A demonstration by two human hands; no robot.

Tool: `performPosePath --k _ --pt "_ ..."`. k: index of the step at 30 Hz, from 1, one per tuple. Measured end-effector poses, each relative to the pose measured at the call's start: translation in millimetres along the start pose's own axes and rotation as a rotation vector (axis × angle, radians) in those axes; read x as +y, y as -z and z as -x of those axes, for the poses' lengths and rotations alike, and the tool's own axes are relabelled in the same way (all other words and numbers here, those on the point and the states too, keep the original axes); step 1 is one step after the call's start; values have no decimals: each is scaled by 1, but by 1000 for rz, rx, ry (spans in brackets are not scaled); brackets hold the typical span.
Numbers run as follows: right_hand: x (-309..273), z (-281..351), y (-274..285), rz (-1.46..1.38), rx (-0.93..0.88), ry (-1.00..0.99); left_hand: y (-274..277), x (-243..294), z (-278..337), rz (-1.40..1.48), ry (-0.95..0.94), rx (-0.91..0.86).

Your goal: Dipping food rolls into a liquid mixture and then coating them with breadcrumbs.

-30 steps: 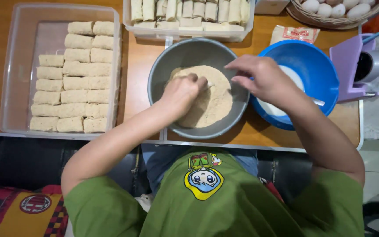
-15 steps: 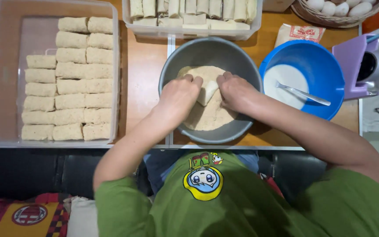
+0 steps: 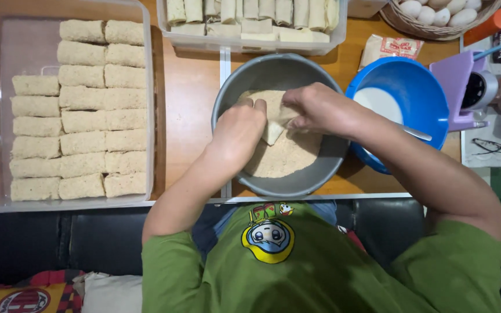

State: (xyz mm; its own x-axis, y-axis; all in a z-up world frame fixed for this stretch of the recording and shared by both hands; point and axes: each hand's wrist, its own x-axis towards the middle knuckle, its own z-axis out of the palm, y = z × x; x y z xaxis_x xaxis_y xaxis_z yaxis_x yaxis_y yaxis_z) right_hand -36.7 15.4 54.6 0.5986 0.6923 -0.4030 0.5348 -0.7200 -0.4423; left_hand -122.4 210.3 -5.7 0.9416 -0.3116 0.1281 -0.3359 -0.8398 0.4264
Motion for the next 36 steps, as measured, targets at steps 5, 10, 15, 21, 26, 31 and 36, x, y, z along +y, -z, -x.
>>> performPosePath --k 5,10,15,21,26,31,36 --pt "-1 -4 2 66 71 134 10 5 6 11 20 46" --pt "8 -13 -24 8 139 170 11 6 7 0 7 93" --pt "18 -26 -50 -46 51 196 11 6 8 22 13 147" --pt "6 -27 -53 -100 -20 93 13 7 9 109 47 166" --pt "4 -35 -31 -28 65 112 13 7 8 125 63 208" --pt "20 -66 -53 144 266 148 16 6 7 140 57 272" --pt "-4 -82 -72 33 10 178 16 1 4 198 61 425"
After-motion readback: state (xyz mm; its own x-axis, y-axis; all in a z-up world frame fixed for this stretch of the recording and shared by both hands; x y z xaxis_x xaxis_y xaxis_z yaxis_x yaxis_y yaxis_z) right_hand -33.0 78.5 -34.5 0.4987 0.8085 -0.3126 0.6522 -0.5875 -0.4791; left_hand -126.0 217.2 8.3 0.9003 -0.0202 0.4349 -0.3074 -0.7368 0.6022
